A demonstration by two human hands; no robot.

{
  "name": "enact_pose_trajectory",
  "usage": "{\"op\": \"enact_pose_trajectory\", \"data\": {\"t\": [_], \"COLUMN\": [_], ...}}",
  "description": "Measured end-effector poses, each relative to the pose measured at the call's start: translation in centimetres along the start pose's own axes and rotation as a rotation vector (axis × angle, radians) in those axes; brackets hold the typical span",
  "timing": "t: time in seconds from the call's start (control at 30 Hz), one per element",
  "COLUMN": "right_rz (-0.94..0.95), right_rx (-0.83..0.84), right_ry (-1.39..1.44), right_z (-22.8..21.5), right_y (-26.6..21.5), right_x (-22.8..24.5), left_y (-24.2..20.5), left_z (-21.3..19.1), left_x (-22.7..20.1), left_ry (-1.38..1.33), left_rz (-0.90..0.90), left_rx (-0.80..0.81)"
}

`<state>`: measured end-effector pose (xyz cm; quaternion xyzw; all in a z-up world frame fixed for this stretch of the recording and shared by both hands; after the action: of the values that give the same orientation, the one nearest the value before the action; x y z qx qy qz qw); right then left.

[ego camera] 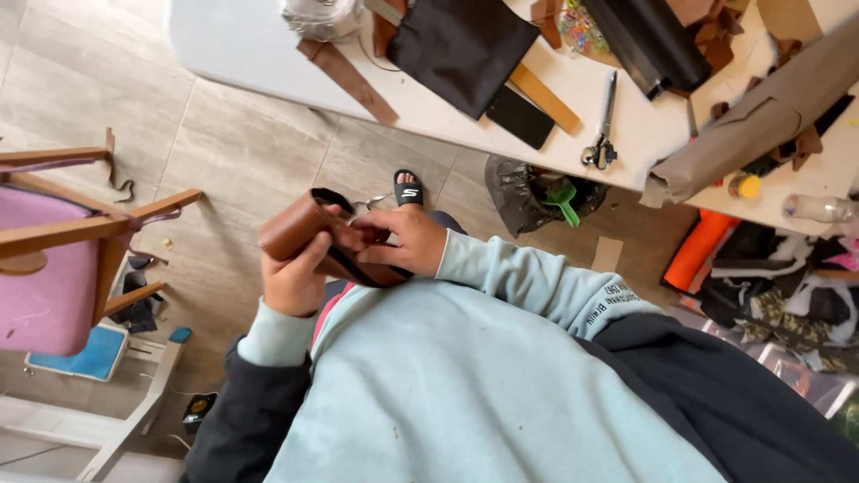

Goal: Trimming leather edges with scissors and fitting a fabric lining into a leather bag.

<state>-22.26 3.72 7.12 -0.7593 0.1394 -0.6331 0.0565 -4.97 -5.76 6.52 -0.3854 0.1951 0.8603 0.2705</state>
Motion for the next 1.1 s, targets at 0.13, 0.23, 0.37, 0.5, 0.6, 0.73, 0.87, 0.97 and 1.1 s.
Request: {"op": "enact_pose_trajectory", "data": {"t": [0.13,0.23,0.37,0.5,0.6,0.73,0.87,0.97,1.1], "right_rz": [0.043,0.183,0.368,0.396,0.289,0.129,-0.038,-0.017,-0.037], "right_rx": [-0.001,-0.078,-0.072,-0.004,0.092,0.295,0.454,0.544,0.650], "right_ry": [-0.098,-0.222,-0.543,-0.482,-0.489,-0.511,-0.547,-0.591,-0.738], "right_z": [-4.3,-8.9,-14.2,-16.2,-14.9,-12.1,-7.9,-4.8,0.7], "right_y": [-1.4,-2.9,-4.8,-3.3,0.4,5.9,11.1,13.3,16.2], "right_x": [-7.7,-14.8,-21.7,-24.4,-22.5,-19.1,-14.3,-13.7,-13.6], "left_y": [1.5,1.7,1.4,0.8,-3.3,-7.2,-10.5,-11.7,-11.9], "left_z": [-0.1,-0.1,0.2,0.3,-1.6,-3.4,-6.8,-8.4,-4.2], "left_x": [-1.0,-0.3,1.0,1.7,3.7,5.2,6.8,5.7,-7.3], "left_ry": [0.265,0.545,0.944,1.213,1.561,1.773,1.837,1.818,1.614], "left_rz": [-0.029,-0.074,-0.176,-0.119,-0.005,-0.046,-0.164,-0.184,-0.215], "left_rx": [0.108,0.100,0.063,0.028,0.015,-0.070,-0.256,-0.425,-0.486]}}
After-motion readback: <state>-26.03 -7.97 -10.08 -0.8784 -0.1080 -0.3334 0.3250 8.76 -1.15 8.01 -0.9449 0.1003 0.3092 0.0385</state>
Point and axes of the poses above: each hand's wrist, its own y-axis towards the middle knuckle, its own z-axis out of the palm, x = y × z, the point moved 1 cm from there along y, towards the middle knuckle, and after that the axes turned 9 degrees about z, right-handed, at the moved point
